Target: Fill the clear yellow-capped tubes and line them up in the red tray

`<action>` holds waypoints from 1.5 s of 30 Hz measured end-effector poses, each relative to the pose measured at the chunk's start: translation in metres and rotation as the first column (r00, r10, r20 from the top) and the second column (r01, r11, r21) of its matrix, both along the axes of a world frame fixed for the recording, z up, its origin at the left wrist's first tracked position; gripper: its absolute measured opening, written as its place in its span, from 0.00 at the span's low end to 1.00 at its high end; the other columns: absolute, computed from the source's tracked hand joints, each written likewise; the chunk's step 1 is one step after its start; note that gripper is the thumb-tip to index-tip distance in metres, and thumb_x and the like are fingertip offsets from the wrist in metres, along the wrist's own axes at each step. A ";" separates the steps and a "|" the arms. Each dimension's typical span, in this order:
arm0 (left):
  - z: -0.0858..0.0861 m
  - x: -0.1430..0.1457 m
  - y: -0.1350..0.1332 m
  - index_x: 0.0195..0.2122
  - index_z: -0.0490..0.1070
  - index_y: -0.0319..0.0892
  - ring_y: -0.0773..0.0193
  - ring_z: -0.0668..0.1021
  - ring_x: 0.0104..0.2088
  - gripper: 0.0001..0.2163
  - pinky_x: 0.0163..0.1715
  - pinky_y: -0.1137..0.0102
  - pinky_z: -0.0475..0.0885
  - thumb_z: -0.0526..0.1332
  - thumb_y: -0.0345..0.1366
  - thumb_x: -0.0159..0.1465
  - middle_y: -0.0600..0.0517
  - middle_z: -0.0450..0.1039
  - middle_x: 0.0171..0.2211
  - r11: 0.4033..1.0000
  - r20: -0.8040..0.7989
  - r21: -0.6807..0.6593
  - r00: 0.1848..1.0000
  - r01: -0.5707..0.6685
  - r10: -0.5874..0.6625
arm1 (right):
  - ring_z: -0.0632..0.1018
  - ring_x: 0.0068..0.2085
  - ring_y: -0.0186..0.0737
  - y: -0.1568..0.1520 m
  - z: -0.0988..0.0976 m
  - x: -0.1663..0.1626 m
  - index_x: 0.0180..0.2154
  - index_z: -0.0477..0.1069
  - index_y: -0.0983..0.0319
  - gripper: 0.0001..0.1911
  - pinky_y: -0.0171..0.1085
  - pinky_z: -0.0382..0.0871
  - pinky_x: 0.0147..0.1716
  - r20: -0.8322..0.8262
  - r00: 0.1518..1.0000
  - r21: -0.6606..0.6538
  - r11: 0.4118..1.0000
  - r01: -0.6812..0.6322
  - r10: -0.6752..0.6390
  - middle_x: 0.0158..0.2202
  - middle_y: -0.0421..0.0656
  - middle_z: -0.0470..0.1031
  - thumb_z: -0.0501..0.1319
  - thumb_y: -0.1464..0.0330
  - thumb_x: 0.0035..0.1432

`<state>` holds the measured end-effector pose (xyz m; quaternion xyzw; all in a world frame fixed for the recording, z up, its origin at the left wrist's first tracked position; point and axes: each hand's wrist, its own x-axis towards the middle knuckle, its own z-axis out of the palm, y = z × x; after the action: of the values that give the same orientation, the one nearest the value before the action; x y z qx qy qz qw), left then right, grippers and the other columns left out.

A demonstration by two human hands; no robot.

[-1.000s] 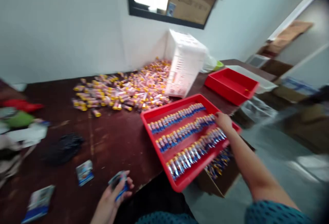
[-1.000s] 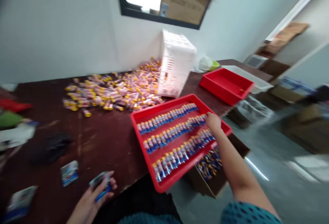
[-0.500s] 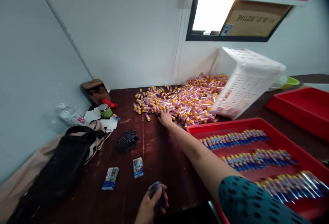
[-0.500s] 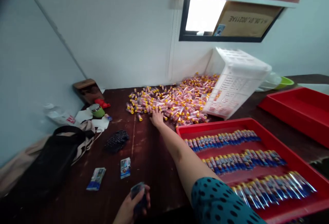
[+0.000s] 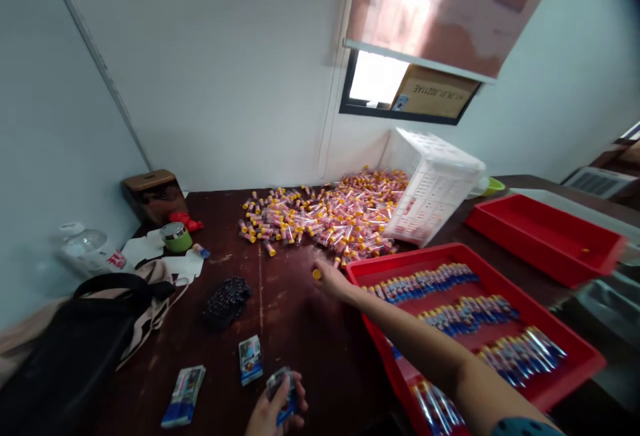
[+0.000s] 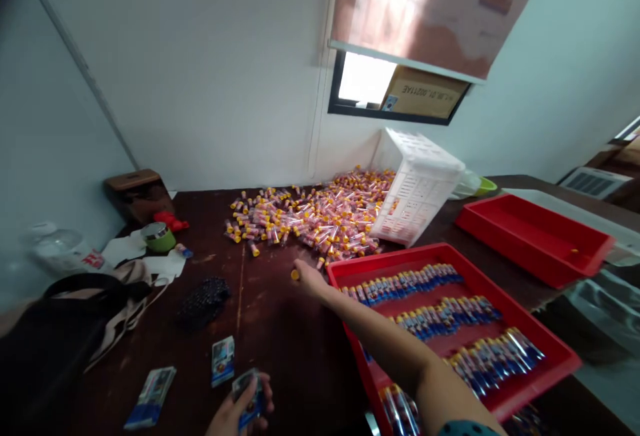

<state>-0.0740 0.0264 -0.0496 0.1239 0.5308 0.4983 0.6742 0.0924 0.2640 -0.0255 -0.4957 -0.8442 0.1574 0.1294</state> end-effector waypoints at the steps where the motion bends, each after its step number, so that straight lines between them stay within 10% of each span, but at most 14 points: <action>1: 0.002 0.003 0.002 0.35 0.78 0.39 0.62 0.78 0.27 0.23 0.23 0.72 0.71 0.74 0.52 0.46 0.48 0.77 0.28 1.000 0.010 0.022 1.000 0.019 -0.020 | 0.77 0.36 0.40 -0.014 0.000 0.004 0.46 0.67 0.62 0.15 0.33 0.64 0.33 -0.013 1.000 -0.015 1.000 -0.016 0.016 0.40 0.45 0.76 0.61 0.71 0.55; 8: 0.012 0.019 0.000 0.37 0.76 0.38 0.60 0.80 0.31 0.20 0.30 0.68 0.77 0.74 0.46 0.49 0.48 0.78 0.31 0.997 0.034 0.069 0.999 0.032 -0.035 | 0.75 0.38 0.38 -0.064 0.009 0.037 0.45 0.68 0.61 0.14 0.34 0.64 0.36 -0.155 0.987 -0.084 0.995 -0.048 0.035 0.46 0.47 0.73 0.59 0.72 0.55; 13: 0.013 0.025 -0.010 0.33 0.74 0.37 0.62 0.79 0.26 0.17 0.20 0.74 0.72 0.74 0.43 0.49 0.49 0.77 0.26 0.996 -0.064 0.086 0.998 0.004 0.002 | 0.73 0.32 0.36 -0.068 0.026 0.067 0.37 0.69 0.63 0.07 0.33 0.66 0.34 -0.278 0.960 -0.207 0.976 -0.072 0.012 0.32 0.41 0.71 0.56 0.68 0.58; 22: 0.044 0.054 -0.014 0.34 0.71 0.40 0.66 0.78 0.27 0.18 0.25 0.71 0.76 0.75 0.37 0.46 0.56 0.75 0.29 0.949 -0.001 0.229 0.975 -0.215 0.221 | 0.73 0.40 0.36 -0.173 0.049 0.034 0.34 0.72 0.62 0.06 0.35 0.67 0.43 -0.516 0.818 -0.131 0.920 -0.369 0.255 0.41 0.44 0.70 0.60 0.66 0.62; 31: 0.049 0.027 -0.022 0.33 0.76 0.36 0.66 0.75 0.24 0.14 0.23 0.71 0.71 0.72 0.41 0.51 0.51 0.75 0.26 0.950 -0.197 0.210 0.962 0.230 -0.189 | 0.73 0.36 0.35 -0.170 0.057 0.048 0.31 0.71 0.63 0.09 0.34 0.67 0.39 -0.487 0.824 -0.174 0.892 -0.416 0.289 0.39 0.44 0.71 0.59 0.65 0.63; 37: 0.038 0.029 -0.018 0.24 0.72 0.38 0.70 0.70 0.20 0.15 0.20 0.74 0.64 0.74 0.42 0.46 0.54 0.73 0.22 0.949 -0.279 0.228 0.948 0.220 -0.153 | 0.74 0.40 0.35 -0.167 0.056 0.062 0.47 0.69 0.59 0.11 0.36 0.69 0.42 -0.697 0.716 -0.280 0.902 -0.327 0.043 0.42 0.43 0.73 0.57 0.64 0.64; 45: 0.039 0.031 -0.013 0.24 0.71 0.38 0.69 0.71 0.20 0.16 0.20 0.73 0.64 0.76 0.37 0.41 0.53 0.74 0.21 0.938 -0.261 0.162 0.930 0.306 -0.258 | 0.75 0.34 0.32 -0.156 0.066 0.079 0.45 0.70 0.59 0.16 0.30 0.70 0.31 -0.803 0.499 -0.543 0.748 -0.383 -0.328 0.39 0.40 0.75 0.63 0.57 0.60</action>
<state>-0.0432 0.0133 -0.0102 0.3246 0.5310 0.4282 0.6552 0.1713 0.1083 0.0407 -0.3438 -0.5545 0.6742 0.3460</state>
